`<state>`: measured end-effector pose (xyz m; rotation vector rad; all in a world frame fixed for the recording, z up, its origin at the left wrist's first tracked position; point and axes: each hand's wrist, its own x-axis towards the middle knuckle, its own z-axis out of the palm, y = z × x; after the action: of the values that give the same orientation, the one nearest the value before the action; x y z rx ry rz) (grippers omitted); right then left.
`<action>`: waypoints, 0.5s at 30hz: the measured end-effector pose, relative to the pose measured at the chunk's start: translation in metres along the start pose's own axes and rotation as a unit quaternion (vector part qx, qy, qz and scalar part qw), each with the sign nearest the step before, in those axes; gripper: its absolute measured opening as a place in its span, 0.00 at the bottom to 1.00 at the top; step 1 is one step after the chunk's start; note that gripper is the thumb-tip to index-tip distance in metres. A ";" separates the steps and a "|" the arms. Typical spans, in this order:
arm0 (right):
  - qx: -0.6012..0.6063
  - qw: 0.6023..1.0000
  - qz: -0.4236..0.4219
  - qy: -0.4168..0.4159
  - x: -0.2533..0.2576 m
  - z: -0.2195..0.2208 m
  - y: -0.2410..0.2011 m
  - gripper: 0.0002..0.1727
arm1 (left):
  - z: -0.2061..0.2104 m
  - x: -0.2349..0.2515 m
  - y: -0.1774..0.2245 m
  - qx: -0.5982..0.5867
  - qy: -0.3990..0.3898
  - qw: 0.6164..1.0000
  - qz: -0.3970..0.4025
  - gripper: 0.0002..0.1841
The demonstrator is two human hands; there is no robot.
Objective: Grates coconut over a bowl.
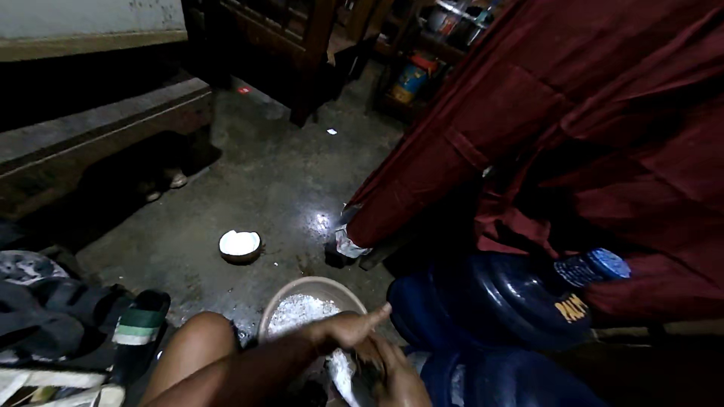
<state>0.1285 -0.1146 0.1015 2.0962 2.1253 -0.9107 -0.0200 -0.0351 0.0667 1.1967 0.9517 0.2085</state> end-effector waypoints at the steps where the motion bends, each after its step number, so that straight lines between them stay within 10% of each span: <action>1: -0.011 0.999 -0.013 0.036 -0.015 0.014 -0.002 0.38 | 0.010 -0.002 -0.006 0.073 0.026 0.997 0.003 0.45; 6: -0.022 0.997 0.066 0.044 0.021 0.079 0.007 0.37 | 0.000 0.049 -0.054 0.169 0.062 0.981 -0.079 0.46; 11: 0.070 0.992 0.037 -0.097 0.087 0.037 0.028 0.36 | -0.024 0.072 -0.043 -0.060 0.074 0.994 -0.050 0.46; 15: 0.083 0.992 0.012 -0.092 0.028 -0.014 0.012 0.42 | -0.012 0.018 0.008 -0.012 -0.026 1.000 0.010 0.45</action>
<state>0.1420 -0.0845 0.0974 2.0106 1.9917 -1.2646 -0.0155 -0.0127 0.0642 1.1836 0.8910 0.2033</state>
